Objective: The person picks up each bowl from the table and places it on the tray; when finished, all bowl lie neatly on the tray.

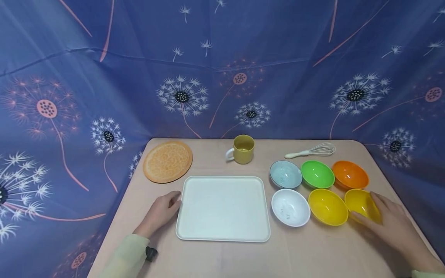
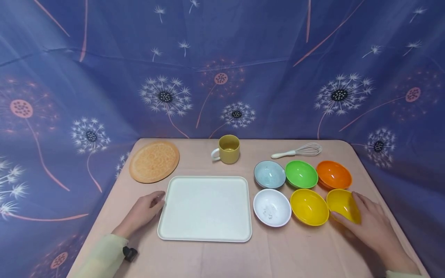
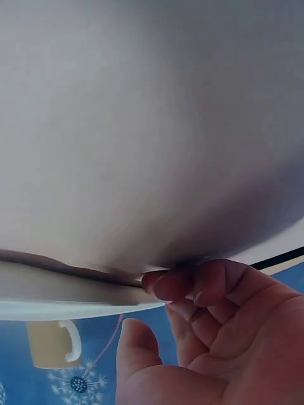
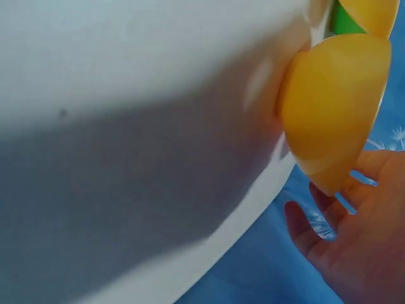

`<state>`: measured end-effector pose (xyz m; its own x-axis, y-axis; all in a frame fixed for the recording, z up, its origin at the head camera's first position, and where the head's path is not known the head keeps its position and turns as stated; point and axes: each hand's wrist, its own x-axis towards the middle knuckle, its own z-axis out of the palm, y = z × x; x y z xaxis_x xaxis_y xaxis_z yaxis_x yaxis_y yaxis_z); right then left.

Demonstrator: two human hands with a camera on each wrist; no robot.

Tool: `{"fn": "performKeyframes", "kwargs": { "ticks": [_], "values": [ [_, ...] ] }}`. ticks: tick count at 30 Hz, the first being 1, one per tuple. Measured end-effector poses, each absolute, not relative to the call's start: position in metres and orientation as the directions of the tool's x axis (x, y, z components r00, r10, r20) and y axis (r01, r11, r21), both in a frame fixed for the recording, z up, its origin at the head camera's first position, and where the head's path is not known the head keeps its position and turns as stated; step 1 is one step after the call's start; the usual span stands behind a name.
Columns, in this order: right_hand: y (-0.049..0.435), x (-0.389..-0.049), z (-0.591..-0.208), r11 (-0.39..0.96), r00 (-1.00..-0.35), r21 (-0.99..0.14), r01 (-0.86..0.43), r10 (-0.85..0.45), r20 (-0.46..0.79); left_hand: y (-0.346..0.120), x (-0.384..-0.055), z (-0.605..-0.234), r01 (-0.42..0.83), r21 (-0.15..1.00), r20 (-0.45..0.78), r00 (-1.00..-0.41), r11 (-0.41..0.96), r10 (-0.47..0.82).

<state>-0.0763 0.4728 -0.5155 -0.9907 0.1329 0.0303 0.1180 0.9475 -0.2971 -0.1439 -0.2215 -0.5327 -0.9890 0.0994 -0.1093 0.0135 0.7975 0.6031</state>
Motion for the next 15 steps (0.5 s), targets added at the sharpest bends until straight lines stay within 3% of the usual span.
{"fn": "performKeyframes", "kwargs": {
  "ticks": [15],
  "values": [
    [0.4796, -0.0720, -0.5212, 0.932, -0.980, -0.303, 0.201, 0.194, -0.053, -0.2177, -0.1414, -0.5370, 0.015, 0.657, -0.120, -0.985, 0.754, 0.124]
  ]
}}
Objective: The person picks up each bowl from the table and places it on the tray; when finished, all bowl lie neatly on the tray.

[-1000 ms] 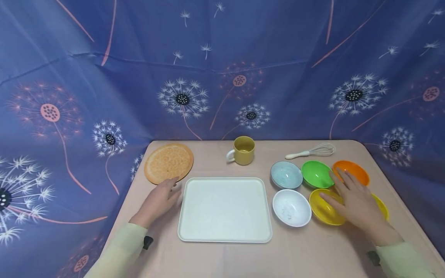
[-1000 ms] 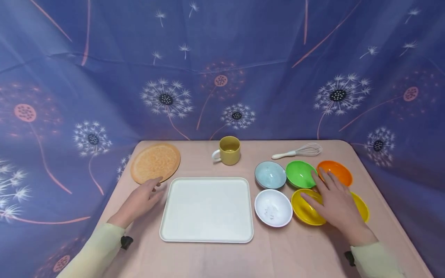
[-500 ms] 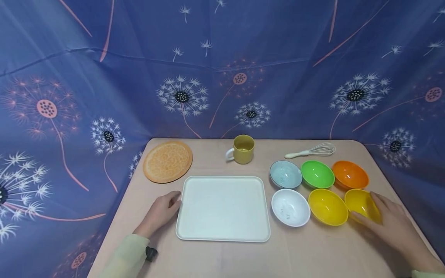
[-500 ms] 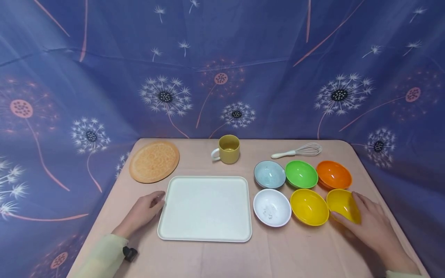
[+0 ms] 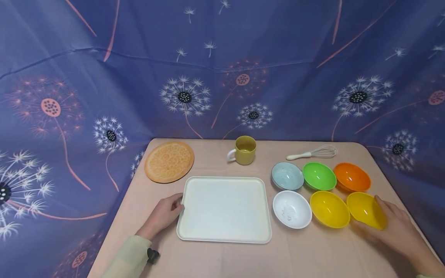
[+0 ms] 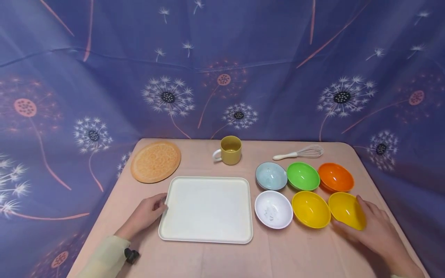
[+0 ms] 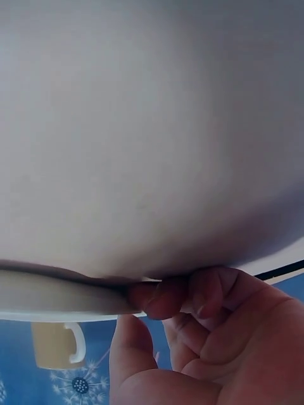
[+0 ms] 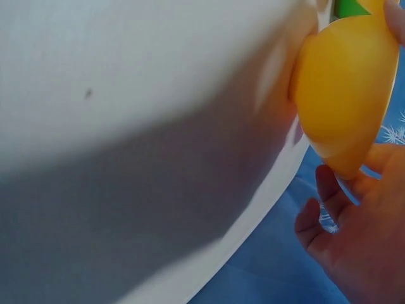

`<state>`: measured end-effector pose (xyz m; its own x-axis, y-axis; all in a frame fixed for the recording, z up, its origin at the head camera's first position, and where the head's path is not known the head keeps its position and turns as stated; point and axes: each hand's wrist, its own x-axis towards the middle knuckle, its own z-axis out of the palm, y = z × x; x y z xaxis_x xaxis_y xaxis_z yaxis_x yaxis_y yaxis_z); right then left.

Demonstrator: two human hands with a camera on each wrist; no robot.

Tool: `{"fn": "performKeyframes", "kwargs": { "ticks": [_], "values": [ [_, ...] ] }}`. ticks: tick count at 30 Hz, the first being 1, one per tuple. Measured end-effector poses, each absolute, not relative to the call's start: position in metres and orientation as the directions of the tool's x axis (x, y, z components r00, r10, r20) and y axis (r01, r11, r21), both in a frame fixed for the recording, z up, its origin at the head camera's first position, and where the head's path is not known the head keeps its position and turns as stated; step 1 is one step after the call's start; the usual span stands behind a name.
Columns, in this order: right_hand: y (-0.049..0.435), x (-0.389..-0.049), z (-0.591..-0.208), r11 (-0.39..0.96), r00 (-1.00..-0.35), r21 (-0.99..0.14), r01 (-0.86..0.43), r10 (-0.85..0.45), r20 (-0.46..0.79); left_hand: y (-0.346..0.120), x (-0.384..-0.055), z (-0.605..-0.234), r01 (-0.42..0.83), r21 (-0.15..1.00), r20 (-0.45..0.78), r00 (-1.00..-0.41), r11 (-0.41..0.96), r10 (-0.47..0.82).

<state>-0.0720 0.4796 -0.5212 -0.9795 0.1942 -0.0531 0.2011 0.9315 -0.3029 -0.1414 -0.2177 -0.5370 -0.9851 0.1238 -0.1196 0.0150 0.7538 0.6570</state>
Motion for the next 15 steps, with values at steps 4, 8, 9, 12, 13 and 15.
{"fn": "performKeyframes", "kwargs": {
  "ticks": [4, 8, 9, 12, 13, 15],
  "values": [
    [0.4814, -0.0720, -0.5226, 0.933, -0.985, -0.318, 0.170, 0.173, -0.020, -0.2181, -0.1409, -0.5393, 0.015, 0.671, -0.114, -0.986, 0.741, 0.123],
    [0.4829, -0.0731, -0.5257, 0.929, -0.986, -0.338, 0.148, 0.166, 0.026, -0.2180, -0.1398, -0.5395, 0.008, 0.681, -0.117, -0.986, 0.733, 0.119],
    [0.4831, -0.0731, -0.5262, 0.927, -0.985, -0.344, 0.152, 0.172, 0.028, -0.2179, -0.1396, -0.5397, 0.007, 0.682, -0.117, -0.986, 0.731, 0.119],
    [0.4826, -0.0729, -0.5275, 0.918, -0.982, -0.363, 0.157, 0.183, 0.036, -0.2181, -0.1392, -0.5408, 0.008, 0.687, -0.115, -0.986, 0.727, 0.119],
    [0.4819, -0.0727, -0.5272, 0.915, -0.982, -0.370, 0.160, 0.187, 0.039, -0.2183, -0.1391, -0.5413, 0.008, 0.688, -0.113, -0.987, 0.725, 0.118],
    [0.4808, -0.0717, -0.5277, 0.911, -0.979, -0.375, 0.170, 0.198, 0.037, -0.2186, -0.1392, -0.5419, 0.009, 0.689, -0.109, -0.987, 0.725, 0.116]
  ]
}}
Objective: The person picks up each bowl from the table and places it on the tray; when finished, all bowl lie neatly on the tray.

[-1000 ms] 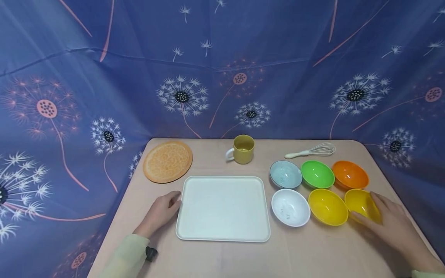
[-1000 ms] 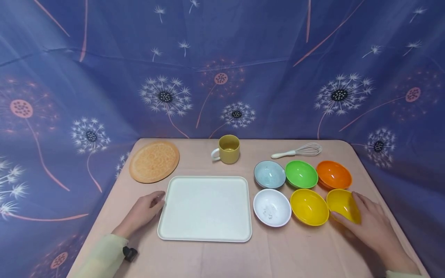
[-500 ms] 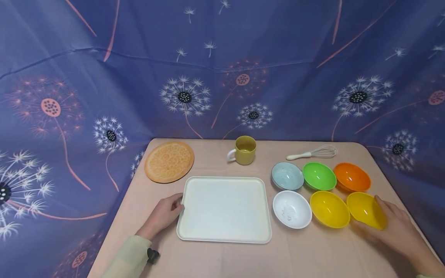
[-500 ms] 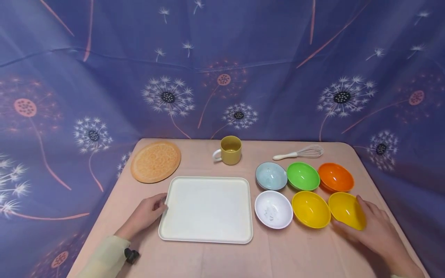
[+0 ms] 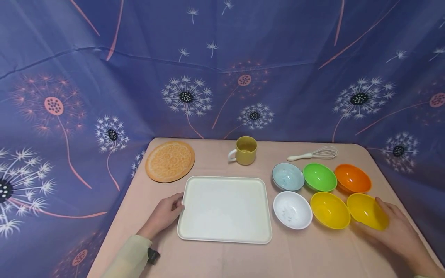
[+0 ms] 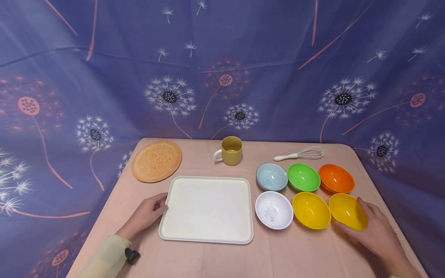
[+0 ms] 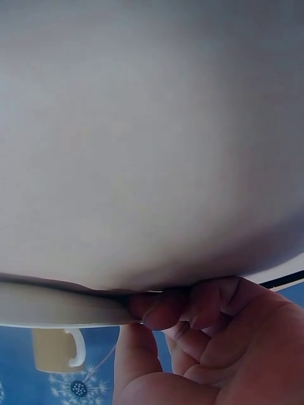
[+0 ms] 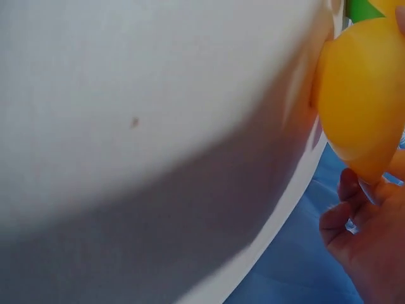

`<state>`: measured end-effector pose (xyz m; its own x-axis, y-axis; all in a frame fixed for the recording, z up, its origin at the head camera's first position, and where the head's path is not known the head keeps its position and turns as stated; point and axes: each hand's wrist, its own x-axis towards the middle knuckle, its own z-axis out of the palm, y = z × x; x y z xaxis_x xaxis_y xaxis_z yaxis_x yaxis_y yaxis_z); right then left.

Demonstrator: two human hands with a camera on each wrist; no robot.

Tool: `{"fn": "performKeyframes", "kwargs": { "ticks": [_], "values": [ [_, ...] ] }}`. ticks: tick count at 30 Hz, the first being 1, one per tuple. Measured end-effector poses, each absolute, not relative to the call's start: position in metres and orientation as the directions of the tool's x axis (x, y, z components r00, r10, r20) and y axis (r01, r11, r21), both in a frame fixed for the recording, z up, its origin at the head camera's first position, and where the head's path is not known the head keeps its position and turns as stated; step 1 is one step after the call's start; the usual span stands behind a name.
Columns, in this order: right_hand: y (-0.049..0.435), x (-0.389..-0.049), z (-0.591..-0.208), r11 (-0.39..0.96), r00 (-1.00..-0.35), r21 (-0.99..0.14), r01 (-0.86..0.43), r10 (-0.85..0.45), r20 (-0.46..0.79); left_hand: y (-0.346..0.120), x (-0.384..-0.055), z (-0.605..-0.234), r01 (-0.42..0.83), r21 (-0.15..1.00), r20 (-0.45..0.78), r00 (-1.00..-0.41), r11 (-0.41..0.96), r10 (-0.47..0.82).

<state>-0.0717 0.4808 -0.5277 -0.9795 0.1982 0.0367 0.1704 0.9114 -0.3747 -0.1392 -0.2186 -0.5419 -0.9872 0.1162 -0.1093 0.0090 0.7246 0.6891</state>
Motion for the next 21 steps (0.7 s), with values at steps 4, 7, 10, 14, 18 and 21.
{"fn": "performKeyframes", "kwargs": {
  "ticks": [4, 7, 10, 14, 18, 21],
  "values": [
    [0.477, -0.070, -0.525, 0.904, -0.972, -0.378, 0.198, 0.231, 0.043, -0.220, -0.140, -0.544, 0.016, 0.692, -0.104, -0.987, 0.722, 0.121],
    [0.474, -0.069, -0.519, 0.898, -0.966, -0.378, 0.225, 0.256, 0.032, -0.222, -0.141, -0.545, 0.022, 0.696, -0.103, -0.986, 0.718, 0.131],
    [0.470, -0.070, -0.510, 0.893, -0.963, -0.380, 0.243, 0.268, 0.013, -0.223, -0.142, -0.545, 0.021, 0.700, -0.106, -0.985, 0.714, 0.133],
    [0.464, -0.074, -0.495, 0.901, -0.975, -0.385, 0.198, 0.223, 0.021, -0.224, -0.143, -0.544, 0.028, 0.703, -0.101, -0.985, 0.710, 0.138],
    [0.454, -0.080, -0.480, 0.911, -0.986, -0.392, 0.128, 0.160, 0.050, -0.224, -0.142, -0.543, 0.029, 0.711, -0.099, -0.985, 0.703, 0.140],
    [0.446, -0.086, -0.471, 0.917, -0.990, -0.389, 0.088, 0.125, 0.071, -0.223, -0.142, -0.544, 0.022, 0.716, -0.105, -0.985, 0.698, 0.138]
  ]
}}
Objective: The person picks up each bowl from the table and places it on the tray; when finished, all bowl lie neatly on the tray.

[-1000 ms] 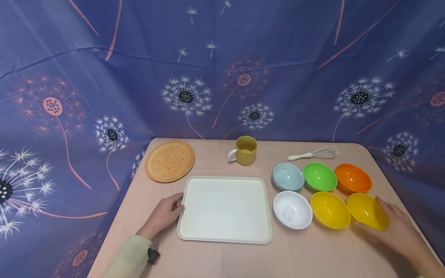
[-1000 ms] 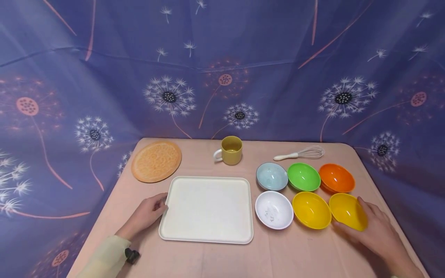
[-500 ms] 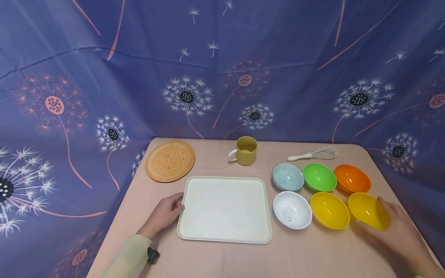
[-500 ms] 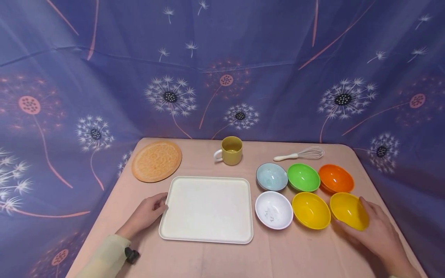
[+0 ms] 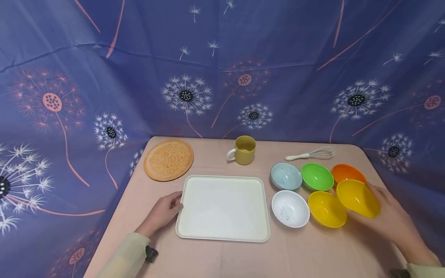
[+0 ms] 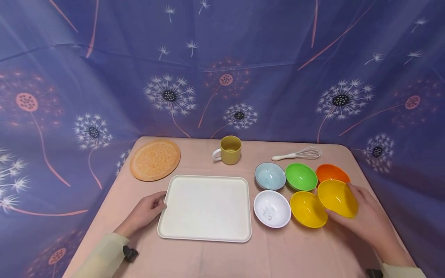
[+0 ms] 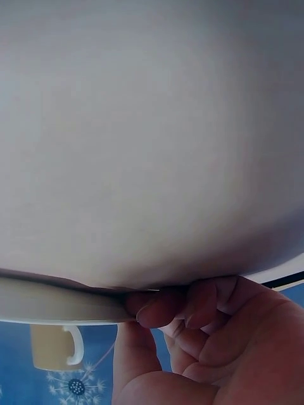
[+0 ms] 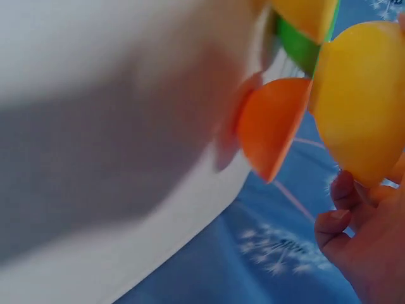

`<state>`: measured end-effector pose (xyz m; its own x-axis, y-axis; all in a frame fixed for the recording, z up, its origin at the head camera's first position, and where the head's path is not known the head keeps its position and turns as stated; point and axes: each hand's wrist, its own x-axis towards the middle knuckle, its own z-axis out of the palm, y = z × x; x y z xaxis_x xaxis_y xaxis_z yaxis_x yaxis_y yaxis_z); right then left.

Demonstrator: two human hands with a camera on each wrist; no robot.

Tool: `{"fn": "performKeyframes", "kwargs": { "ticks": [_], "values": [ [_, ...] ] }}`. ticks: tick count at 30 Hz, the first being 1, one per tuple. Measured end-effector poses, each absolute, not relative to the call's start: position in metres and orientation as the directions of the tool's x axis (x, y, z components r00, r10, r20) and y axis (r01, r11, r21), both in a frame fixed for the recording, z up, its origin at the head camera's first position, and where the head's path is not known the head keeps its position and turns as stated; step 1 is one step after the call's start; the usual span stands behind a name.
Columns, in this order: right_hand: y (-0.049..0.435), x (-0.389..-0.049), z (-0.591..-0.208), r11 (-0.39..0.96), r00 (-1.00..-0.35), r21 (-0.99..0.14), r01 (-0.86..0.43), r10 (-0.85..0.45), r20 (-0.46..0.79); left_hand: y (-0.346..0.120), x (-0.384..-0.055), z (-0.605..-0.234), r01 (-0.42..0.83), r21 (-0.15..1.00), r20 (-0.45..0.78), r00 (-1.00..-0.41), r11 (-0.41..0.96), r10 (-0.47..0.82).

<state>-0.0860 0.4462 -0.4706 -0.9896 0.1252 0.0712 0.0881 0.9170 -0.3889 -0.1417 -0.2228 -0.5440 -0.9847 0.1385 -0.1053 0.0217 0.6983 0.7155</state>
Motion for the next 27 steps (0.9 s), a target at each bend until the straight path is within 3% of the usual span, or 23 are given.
{"fn": "performKeyframes", "kwargs": {
  "ticks": [8, 27],
  "values": [
    [0.419, -0.103, -0.454, 0.924, -0.995, -0.382, 0.009, 0.048, 0.092, -0.224, -0.140, -0.545, 0.007, 0.724, -0.117, -0.984, 0.690, 0.133],
    [0.303, -0.156, -0.444, 0.904, -0.981, -0.383, -0.191, -0.159, 0.112, -0.225, -0.141, -0.544, 0.011, 0.725, -0.117, -0.983, 0.689, 0.139]
  ]
}}
